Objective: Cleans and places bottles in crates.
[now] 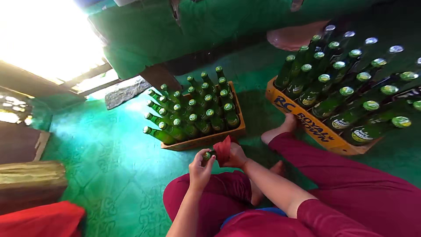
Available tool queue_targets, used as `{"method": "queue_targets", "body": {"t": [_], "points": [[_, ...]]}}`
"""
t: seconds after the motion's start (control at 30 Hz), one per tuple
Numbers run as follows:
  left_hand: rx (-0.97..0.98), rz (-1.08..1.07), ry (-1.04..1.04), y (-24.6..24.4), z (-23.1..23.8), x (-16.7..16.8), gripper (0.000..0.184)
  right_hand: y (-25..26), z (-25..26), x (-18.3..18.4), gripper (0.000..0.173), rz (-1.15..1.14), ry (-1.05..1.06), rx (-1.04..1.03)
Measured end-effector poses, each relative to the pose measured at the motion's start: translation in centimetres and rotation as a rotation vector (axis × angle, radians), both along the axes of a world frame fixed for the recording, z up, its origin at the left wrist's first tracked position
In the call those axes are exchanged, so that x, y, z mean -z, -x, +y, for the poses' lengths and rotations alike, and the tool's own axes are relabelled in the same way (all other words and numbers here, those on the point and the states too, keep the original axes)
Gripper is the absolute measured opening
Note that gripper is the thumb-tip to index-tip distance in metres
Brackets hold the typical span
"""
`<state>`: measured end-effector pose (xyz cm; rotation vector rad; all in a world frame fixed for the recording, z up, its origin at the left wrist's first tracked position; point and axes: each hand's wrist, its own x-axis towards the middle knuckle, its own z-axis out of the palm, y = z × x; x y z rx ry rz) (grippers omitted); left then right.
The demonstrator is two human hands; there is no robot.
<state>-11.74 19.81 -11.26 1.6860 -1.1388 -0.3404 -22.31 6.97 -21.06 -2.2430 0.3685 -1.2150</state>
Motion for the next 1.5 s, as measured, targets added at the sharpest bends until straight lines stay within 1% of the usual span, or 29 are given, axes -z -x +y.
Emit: {"method": "queue_targets", "body": {"t": [0.07,0.13,0.17,0.23,0.27,0.33,0.4,0.43,0.5,0.6,0.67,0.77,0.83,0.87,0.9,0.97,1.03,1.07,1.17,1.23,1.33,1.37,1.4,1.47,1.5], "points": [[-0.022,0.072,-0.048,-1.1,0.6,0.3,0.032,1.0,-0.4,1.1,0.056,0.165,-0.111,-0.022],[-0.013,0.161,-0.053,-1.9,1.5,0.7,0.032,2.7,-1.5,1.9,0.063,0.512,-0.293,-0.061],[0.01,0.184,-0.039,-2.0,1.8,0.8,0.031,3.3,-2.2,2.2,0.067,0.627,-0.386,-0.069],[0.067,0.18,-0.007,-2.1,2.0,0.7,0.031,3.8,-3.1,2.8,0.074,0.678,-0.575,-0.038],[0.079,0.183,0.0,-2.0,2.0,0.7,0.03,4.2,-3.1,3.1,0.077,0.663,-0.628,-0.015],[0.081,0.197,-0.001,-2.2,2.2,1.1,0.03,4.5,-3.1,2.9,0.08,0.713,-0.642,-0.014],[0.103,0.194,-0.005,-2.8,2.3,1.5,0.031,3.9,-3.8,1.2,0.081,0.876,-0.571,-0.1],[0.134,0.198,-0.01,-3.0,2.5,1.5,0.032,3.3,-3.7,0.1,0.08,0.917,-0.524,-0.165],[0.216,0.206,-0.007,-3.2,2.8,1.3,0.034,2.2,-2.9,-1.5,0.075,0.86,-0.434,-0.298],[0.359,0.168,0.004,-3.1,2.8,0.2,0.033,1.9,-1.6,-3.4,0.069,0.696,-0.447,-0.409],[0.449,0.12,-0.014,-2.8,2.5,-0.8,0.031,2.3,-0.8,-3.7,0.067,0.592,-0.505,-0.464],[0.538,0.089,-0.048,-3.4,2.1,-1.7,0.027,2.6,1.1,-2.5,0.068,0.338,-0.53,-0.401],[0.523,0.129,-0.045,-4.3,2.1,-1.3,0.029,2.4,1.9,-1.2,0.069,0.191,-0.499,-0.312],[0.485,0.16,-0.039,-4.7,2.2,-1.0,0.03,2.1,1.9,-0.5,0.068,0.171,-0.471,-0.276],[0.429,0.195,-0.03,-5.1,2.4,-0.8,0.031,1.8,1.9,0.3,0.065,0.19,-0.435,-0.255],[0.288,0.264,-0.021,-5.4,2.8,-0.5,0.029,1.6,1.7,2.0,0.057,0.374,-0.423,-0.279],[0.168,0.356,-0.013,-5.6,3.1,-0.2,0.027,1.7,1.1,3.0,0.053,0.634,-0.532,-0.302],[0.116,0.394,-0.005,-5.7,3.1,-0.1,0.026,1.5,0.7,3.0,0.053,0.729,-0.574,-0.31],[-0.046,0.389,0.006,-5.1,3.2,0.1,0.018,1.3,0.4,3.4,0.056,0.786,-0.645,-0.319],[-0.081,0.313,0.045,-4.1,2.8,0.0,0.017,1.7,0.4,3.5,0.057,0.698,-0.786,-0.295],[-0.059,0.214,0.119,-2.6,2.3,-1.4,0.018,2.3,0.5,3.9,0.049,0.375,-0.987,-0.245],[-0.053,0.196,0.148,-2.4,2.2,-1.9,0.018,2.5,0.4,3.3,0.045,0.321,-1.094,-0.264],[-0.04,0.181,0.179,-2.3,2.0,-2.5,0.017,2.7,0.4,1.9,0.039,0.261,-1.243,-0.272],[0.024,0.124,0.222,-2.2,1.4,-3.8,0.019,3.0,1.1,-0.1,0.024,0.088,-1.569,-0.194],[0.054,0.071,0.225,-2.0,1.1,-4.5,0.02,2.9,1.2,-0.6,0.023,0.071,-1.64,-0.144]]}}
